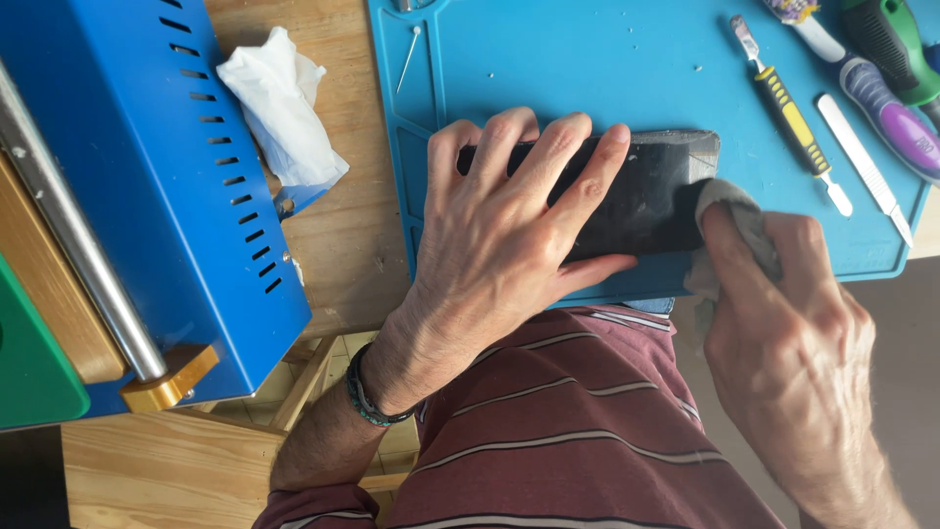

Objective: The person sprays a cloth with liquid from a bottle and wipes the screen of a smartphone placed on a blue mat. The person repeatedly wipes the screen surface with the damp cloth, then briefly lifts the phone to inspect it.

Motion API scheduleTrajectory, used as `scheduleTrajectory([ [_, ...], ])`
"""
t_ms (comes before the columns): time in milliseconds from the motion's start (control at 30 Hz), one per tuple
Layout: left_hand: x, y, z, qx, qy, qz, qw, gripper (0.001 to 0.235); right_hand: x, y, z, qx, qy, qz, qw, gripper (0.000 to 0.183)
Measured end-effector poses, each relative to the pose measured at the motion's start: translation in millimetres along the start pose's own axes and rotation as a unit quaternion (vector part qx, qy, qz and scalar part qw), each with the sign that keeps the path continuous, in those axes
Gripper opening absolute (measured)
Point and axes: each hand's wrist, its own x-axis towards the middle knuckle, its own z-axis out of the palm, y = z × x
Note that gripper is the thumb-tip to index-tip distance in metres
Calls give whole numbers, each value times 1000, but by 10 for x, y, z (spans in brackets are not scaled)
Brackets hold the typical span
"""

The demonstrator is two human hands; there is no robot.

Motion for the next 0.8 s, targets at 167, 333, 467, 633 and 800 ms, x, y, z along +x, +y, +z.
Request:
scheduleTrajectory([
  [167, 9, 3, -1, -4, -1, 4, 1000, 113, 286, 10, 7, -9, 17, -18, 1000, 47],
  [333, 14, 2, 3, -7, 9, 0, 1000, 113, 145, 111, -35, -46, -30, -9, 998, 59],
  [467, 7, 21, -5, -13, 1, -3, 1000, 112, 309, 26, -64, -3, -2, -15, 1000, 48],
  [633, 26, 6, -18, -11, 1, 2, 1000, 110, 210, 97, -36, 87, -31, 9, 996, 43],
  [800, 25, 24, -34, -16, -2, -6, 1000, 111, 258, 66, -132, 39, -58, 6, 998, 50],
])
